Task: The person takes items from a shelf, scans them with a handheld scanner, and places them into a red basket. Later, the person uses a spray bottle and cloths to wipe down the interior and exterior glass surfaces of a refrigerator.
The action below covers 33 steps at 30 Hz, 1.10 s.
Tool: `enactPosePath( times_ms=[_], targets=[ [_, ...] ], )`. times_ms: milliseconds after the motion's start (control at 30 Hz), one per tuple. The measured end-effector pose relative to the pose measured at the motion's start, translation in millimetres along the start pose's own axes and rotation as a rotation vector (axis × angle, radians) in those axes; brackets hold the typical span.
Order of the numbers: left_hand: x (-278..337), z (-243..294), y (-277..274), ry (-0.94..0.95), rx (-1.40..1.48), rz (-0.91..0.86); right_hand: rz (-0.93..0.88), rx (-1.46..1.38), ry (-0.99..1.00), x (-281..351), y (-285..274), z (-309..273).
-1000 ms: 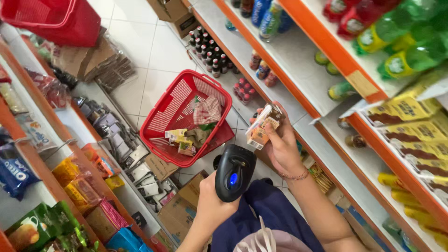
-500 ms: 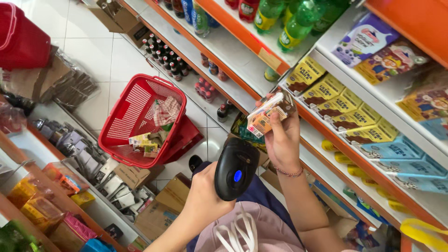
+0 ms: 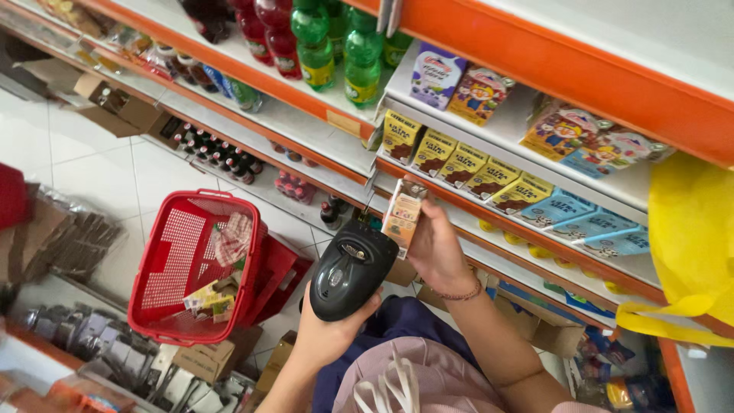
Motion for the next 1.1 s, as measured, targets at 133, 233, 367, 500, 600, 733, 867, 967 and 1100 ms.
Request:
enactPosePath(
  times_ms=[133,233,367,500,600,733,867,967,1100],
  targets=[
    [-24,-6,19,0.036,0.064,-0.073,0.047,0.061,-0.049,20,-3,-36],
    [-40,-9,37,0.046,0.073,-0.171,0.007,0.406,-0.367,33,6,-69],
    [-64,-4,58,0.127,0.097,-0.231,0.084,0.666,-0.714,48,4,-91],
    [-87,-5,84,0.148,0.105,-0.348,0.226,0.788,-1.030,79,0,-116],
    [-94,16,123,0.352,0.127,-0.561,0.352,0.929,-1.205,105,-7,-141],
    [-95,15,183,0.244,0.313,-0.720,0.663,1.144,-1.358,143,-32,-166],
    [-96,9,243,0.192,0.342,-0.836,0.662,0.941,-1.391,160,-72,-188],
    [-95,11,272,0.220,0.323,-0.878,0.754,0.973,-1.410,171,-88,-206],
    [-97,21,289,0.287,0.277,-0.891,0.912,1.186,-1.392,177,-81,-219]
  ],
)
Point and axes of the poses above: each hand's wrist, its own x-axis away from the middle knuckle, its own y-axis out of the palm, z = x × y, the point moved 9 cm from there along -x, towards the middle knuckle, and after that the axes turned 4 degrees about y, right-handed, at the moved point
